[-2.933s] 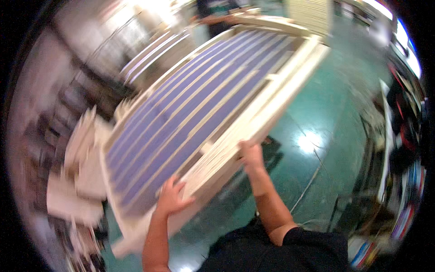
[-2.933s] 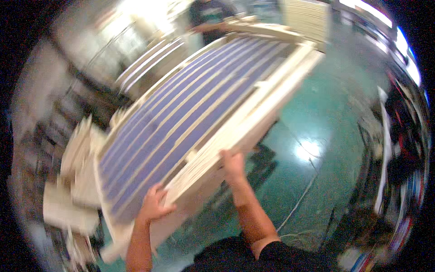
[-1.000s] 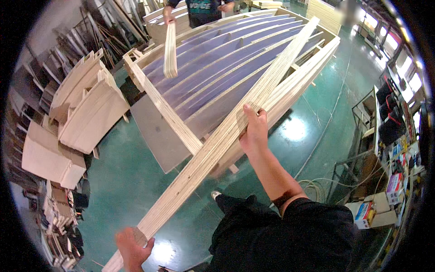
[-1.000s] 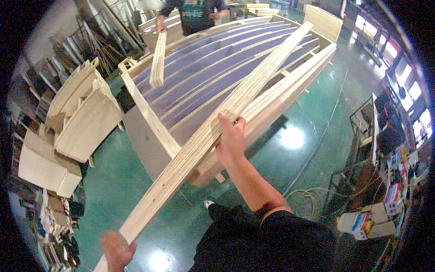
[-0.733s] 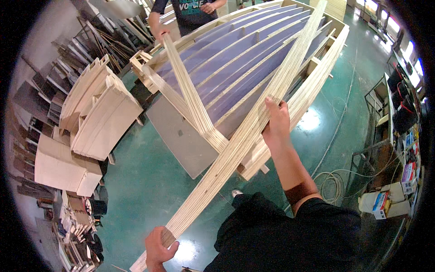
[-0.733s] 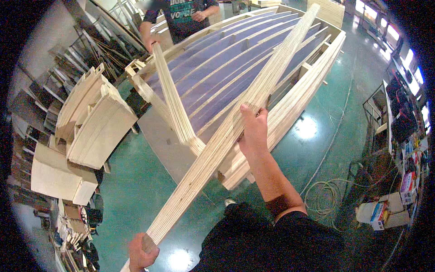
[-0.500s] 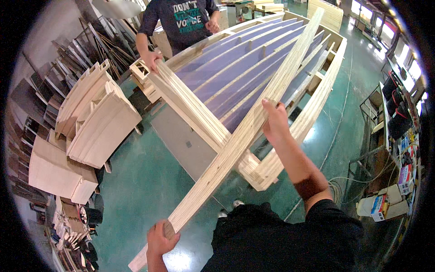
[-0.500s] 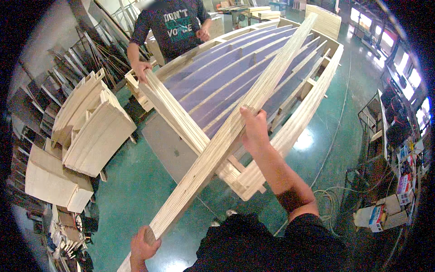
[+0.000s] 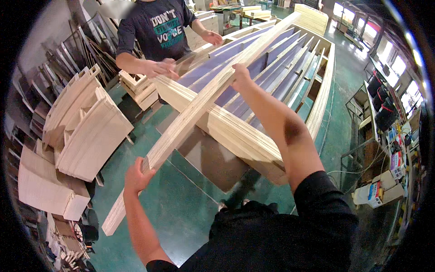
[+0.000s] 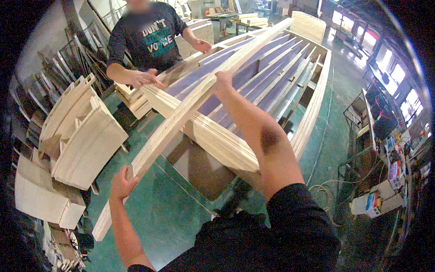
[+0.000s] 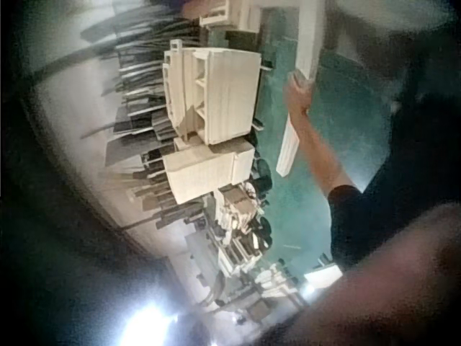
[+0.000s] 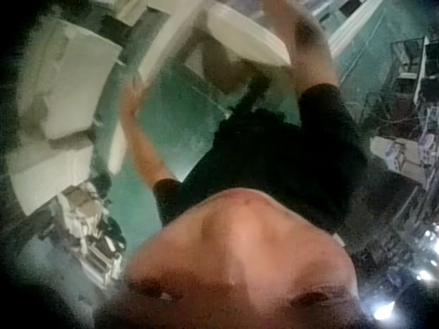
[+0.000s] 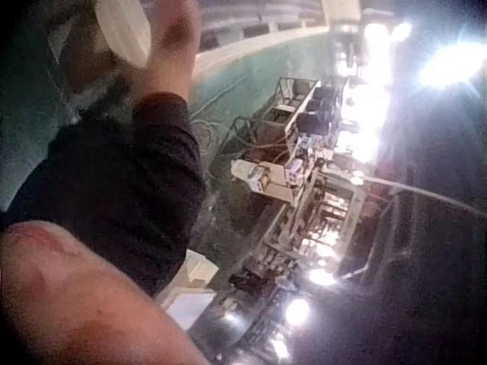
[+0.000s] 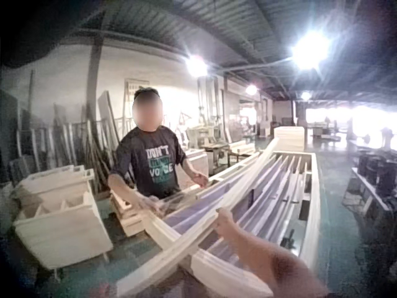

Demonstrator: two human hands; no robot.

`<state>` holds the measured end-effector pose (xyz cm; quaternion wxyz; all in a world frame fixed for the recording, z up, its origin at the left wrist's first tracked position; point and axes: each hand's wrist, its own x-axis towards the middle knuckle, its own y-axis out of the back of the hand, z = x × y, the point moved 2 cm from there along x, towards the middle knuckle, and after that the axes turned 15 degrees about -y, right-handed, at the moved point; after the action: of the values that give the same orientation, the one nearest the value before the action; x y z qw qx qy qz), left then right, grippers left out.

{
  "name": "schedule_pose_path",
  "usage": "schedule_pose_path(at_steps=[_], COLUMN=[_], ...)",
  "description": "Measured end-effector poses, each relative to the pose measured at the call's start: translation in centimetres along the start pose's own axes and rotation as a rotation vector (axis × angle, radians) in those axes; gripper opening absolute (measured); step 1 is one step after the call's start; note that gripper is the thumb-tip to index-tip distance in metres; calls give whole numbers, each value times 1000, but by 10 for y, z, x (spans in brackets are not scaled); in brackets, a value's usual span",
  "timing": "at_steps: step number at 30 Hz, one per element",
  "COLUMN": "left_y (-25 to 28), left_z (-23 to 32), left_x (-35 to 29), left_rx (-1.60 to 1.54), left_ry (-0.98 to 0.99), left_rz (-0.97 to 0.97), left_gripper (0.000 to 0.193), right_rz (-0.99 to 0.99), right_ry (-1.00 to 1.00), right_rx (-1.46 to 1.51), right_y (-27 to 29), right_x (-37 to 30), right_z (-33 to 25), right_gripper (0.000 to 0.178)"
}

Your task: The person assembles a wooden furniture frame by attaching thin wooden slats to a larger structure. They use a yellow pneumatic nail gun to secure the slats in place, repeatedly picking up pieces and fastening them to the frame.

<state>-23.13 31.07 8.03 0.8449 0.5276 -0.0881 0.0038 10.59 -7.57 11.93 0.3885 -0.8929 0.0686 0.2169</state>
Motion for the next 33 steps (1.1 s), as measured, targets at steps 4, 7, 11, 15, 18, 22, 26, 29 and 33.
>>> schedule_pose_path(at_steps=[4, 7, 11, 15, 18, 22, 26, 29, 33], left_y=[3, 1, 23, 78, 75, 51, -100, -150, -204], left_z=[-54, -70, -55, -121, -93, 70, 255, 327, 355], left_x=[26, 52, 60, 113, 201, 126, 106, 109, 135], left_rx=[15, -54, 150, 318, 404, 15, -162, -26, 110], left_ry=[-31, -33, 55, -4, -435, -551, -1168, -1265, -1251], left_rz=[76, 45, 15, 20, 478, 411, -71, -221, -491], left_gripper=[60, 62, 64, 71, 54, 57, 67, 77, 76], right_rz=[0, -114, -130, -177, -262, -417, -145, -278, -461], right_ry=[-32, 56, -58, 45, 623, 678, -117, 227, 508], right_rx=[-89, -133, -107, -576, -1805, -2056, -2681, -2606, -2555], right_y=[-25, -21, -54, -84, -13, 49, 224, 288, 296], right_x=[73, 138, 147, 101, 95, -107, -222, -250, -251], right_z=[12, 0, 26, 21, -64, -66, -85, -70, -67], right_gripper=[20, 46, 52, 35, 39, 50, 63, 83, 77])
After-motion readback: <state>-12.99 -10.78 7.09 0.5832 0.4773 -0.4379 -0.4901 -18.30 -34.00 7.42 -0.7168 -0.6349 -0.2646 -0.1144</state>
